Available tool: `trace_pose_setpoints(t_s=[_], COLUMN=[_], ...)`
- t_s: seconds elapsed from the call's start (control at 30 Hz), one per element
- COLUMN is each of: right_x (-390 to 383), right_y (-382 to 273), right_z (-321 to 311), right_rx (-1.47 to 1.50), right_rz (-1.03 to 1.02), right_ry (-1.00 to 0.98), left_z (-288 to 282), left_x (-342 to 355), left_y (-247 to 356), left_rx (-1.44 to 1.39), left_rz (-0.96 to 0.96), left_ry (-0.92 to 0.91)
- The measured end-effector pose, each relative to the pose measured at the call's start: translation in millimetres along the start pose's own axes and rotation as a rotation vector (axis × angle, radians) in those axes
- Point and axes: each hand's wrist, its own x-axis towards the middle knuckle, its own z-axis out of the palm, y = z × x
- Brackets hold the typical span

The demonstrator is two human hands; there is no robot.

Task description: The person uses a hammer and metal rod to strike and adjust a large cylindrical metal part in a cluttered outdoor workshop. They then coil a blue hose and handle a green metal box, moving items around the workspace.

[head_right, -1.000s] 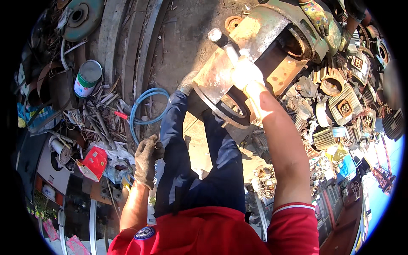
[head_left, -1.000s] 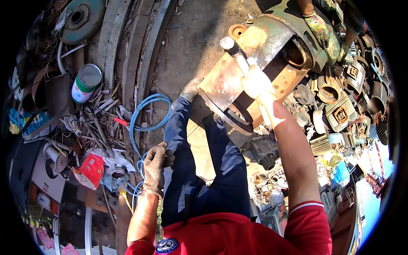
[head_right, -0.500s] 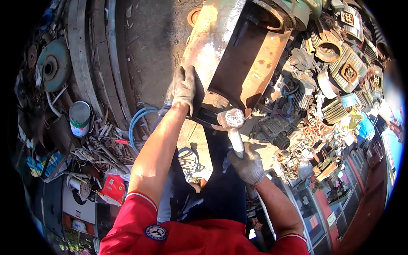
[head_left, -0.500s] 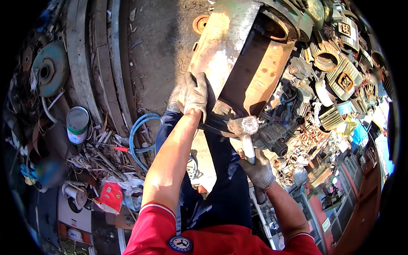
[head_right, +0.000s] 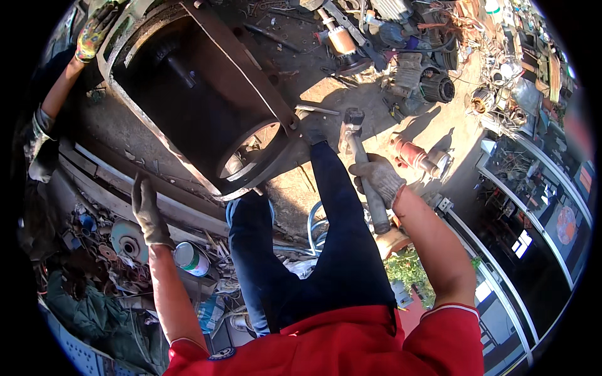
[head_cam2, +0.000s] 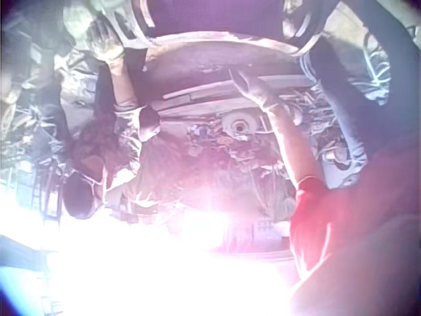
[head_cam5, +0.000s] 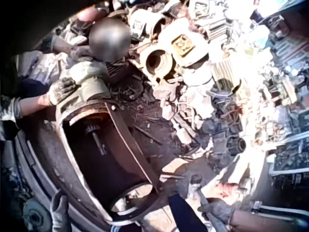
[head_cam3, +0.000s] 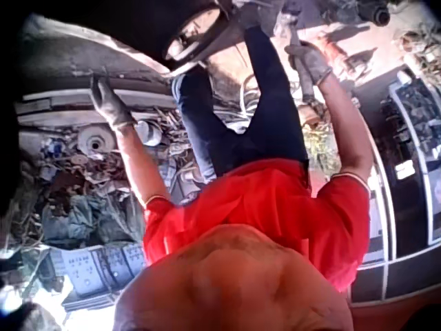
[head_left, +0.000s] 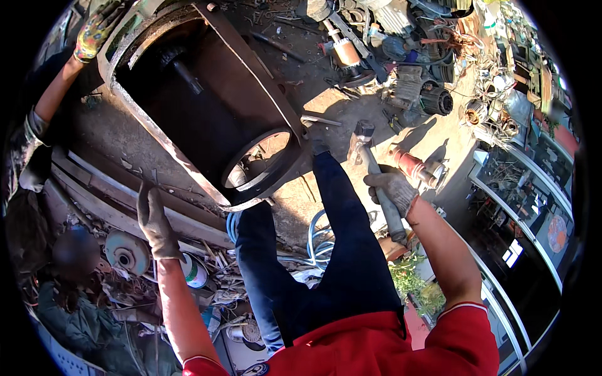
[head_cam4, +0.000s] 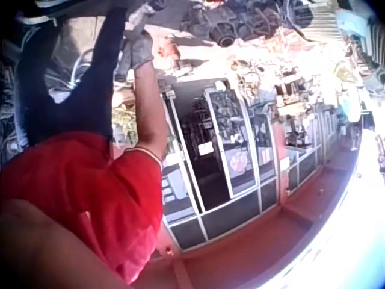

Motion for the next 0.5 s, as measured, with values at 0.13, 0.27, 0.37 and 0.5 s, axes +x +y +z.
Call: trace_pose_setpoints(t_s=[0.13, 0.27, 0.37, 0.5], right_x=[118.4, 215.5, 235.9, 261.7], right_y=[-11.7, -28.8, -63.8, -46.8], right_z=[-44.4, -40.3, -40.7, -118.6], right_rx=[-0.127, -0.551, -1.186, -1.527], right_rz=[0.147, -0.077, -0.454, -0.552], right_ry=[-0.157, -0.131, -0.089, 0.107], left_z=[-27.9, -75.5, -54.7, 40.8], left_x=[-151.6, -301.3, -357.3, -370.1], left_y=[-126.4, -212.3, -199.2, -142.6], left_rx=[0.144, 0.590, 0.761, 0.601], left_rz=[-0.763, -1.093, -0.958, -1.048], left_ry=[0.106, -0.065, -0.254, -0.111])
